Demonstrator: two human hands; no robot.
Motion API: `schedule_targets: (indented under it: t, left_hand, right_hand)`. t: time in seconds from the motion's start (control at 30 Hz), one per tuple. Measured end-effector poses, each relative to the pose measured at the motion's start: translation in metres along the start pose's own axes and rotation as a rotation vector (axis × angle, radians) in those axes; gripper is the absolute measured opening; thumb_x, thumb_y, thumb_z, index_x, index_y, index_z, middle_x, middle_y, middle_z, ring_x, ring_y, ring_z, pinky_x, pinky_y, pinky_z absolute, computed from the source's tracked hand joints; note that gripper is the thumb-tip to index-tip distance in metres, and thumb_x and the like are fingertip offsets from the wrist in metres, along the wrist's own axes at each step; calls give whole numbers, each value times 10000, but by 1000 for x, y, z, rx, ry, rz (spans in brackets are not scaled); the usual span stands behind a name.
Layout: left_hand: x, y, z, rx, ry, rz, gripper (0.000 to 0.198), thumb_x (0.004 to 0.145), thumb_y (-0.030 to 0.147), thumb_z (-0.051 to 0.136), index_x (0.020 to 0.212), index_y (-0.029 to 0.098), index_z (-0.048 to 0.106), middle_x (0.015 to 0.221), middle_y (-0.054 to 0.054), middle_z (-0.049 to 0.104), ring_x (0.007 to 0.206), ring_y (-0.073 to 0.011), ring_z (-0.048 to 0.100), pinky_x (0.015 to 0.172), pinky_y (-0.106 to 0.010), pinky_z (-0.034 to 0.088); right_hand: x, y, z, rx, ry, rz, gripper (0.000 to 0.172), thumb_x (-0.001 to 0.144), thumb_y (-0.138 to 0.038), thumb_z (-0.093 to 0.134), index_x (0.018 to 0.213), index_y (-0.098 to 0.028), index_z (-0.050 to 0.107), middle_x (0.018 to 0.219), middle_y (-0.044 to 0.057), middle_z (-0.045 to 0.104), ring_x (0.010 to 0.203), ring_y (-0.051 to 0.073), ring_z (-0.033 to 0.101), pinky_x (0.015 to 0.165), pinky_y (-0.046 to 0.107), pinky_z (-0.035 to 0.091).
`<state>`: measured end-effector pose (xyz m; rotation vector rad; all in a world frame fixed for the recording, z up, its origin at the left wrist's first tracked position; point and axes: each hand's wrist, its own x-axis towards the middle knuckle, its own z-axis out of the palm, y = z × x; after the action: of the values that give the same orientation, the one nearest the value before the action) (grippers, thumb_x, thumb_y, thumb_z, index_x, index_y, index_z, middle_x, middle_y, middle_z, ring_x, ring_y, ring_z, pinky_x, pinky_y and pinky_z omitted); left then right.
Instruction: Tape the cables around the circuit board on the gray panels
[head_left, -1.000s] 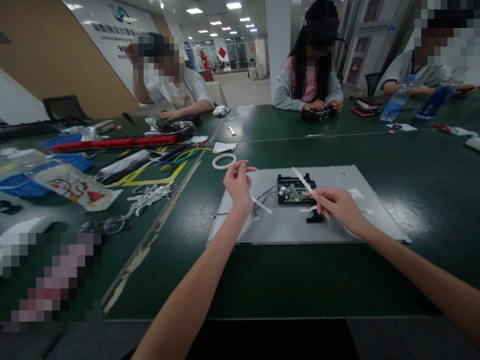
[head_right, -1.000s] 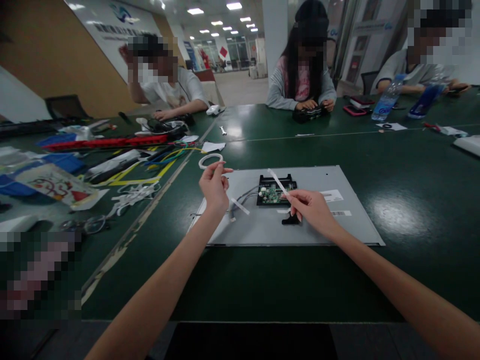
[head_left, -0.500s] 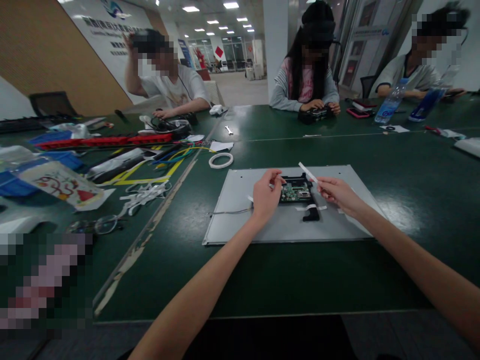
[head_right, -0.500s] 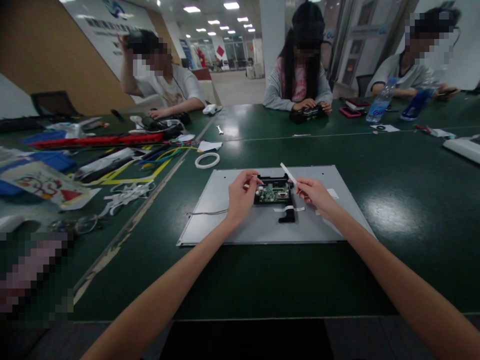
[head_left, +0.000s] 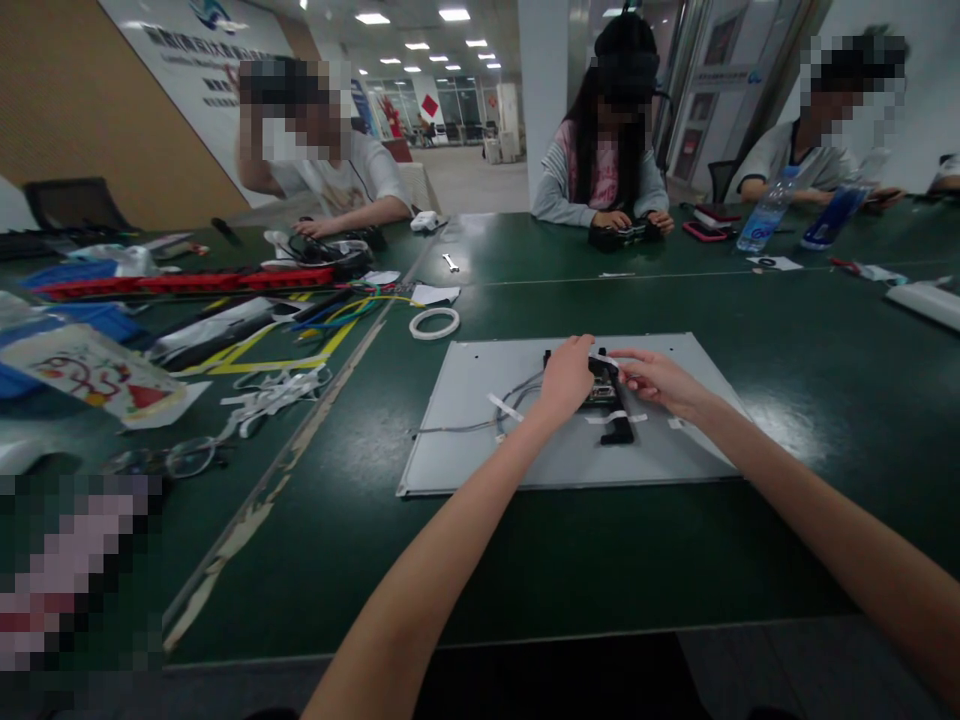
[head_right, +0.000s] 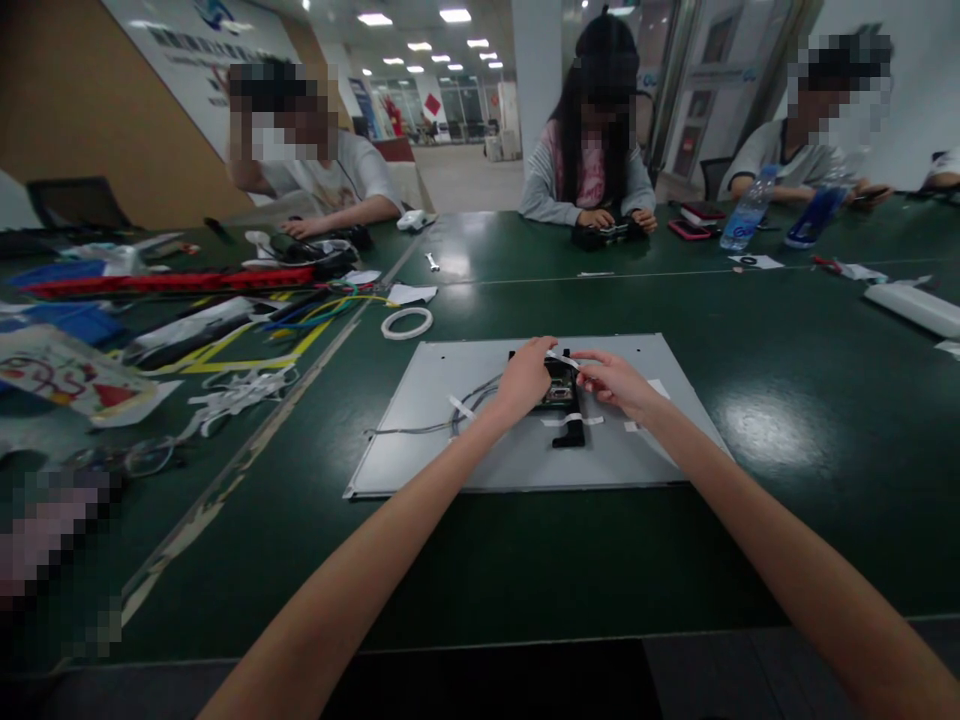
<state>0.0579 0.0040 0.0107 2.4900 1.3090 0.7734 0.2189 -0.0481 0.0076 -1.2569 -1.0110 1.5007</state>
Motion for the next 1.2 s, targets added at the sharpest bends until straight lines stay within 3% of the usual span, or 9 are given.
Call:
schedule_targets:
  t: [0.4,0.73,1.0,1.2]
  left_hand:
    - [-3,-8,7,112,-131,-10,420,825,40,376,1212,143,504,1107,-113,632,1044,-205,572,917,-301,406]
    - [-3,-7,7,155,-111,32,385,867,91,366,1202,163,542,1097,-109,645,1036,-206,583,923,-318,409]
    - [-1,-2,0,262,-158,80,298,864,106,418,1092,166,600,1020,-107,659,999,-208,594,893,-330,429]
    - [-1,2,-6,322,-180,79,246,848,119,437,1018,156,612,1001,-108,654,986,-224,589,872,-348,437]
  right_hand:
    - [-1,1,4,-42,56,-3,429,770,-162,557,1193,-197,497,733,15,578,497,52,426,349,105,241]
    - [-1,0,3,-40,44,3,456,744,-156,553,1192,-194,472,693,3,554,471,57,403,334,129,178]
    - [7,14,7,-403,196,-116,449,719,-168,474,1168,-187,472,560,-50,517,407,74,425,379,164,266]
    - [9,19,4,-661,270,-173,308,756,-223,466,1060,-185,496,512,-63,494,415,99,435,437,197,290]
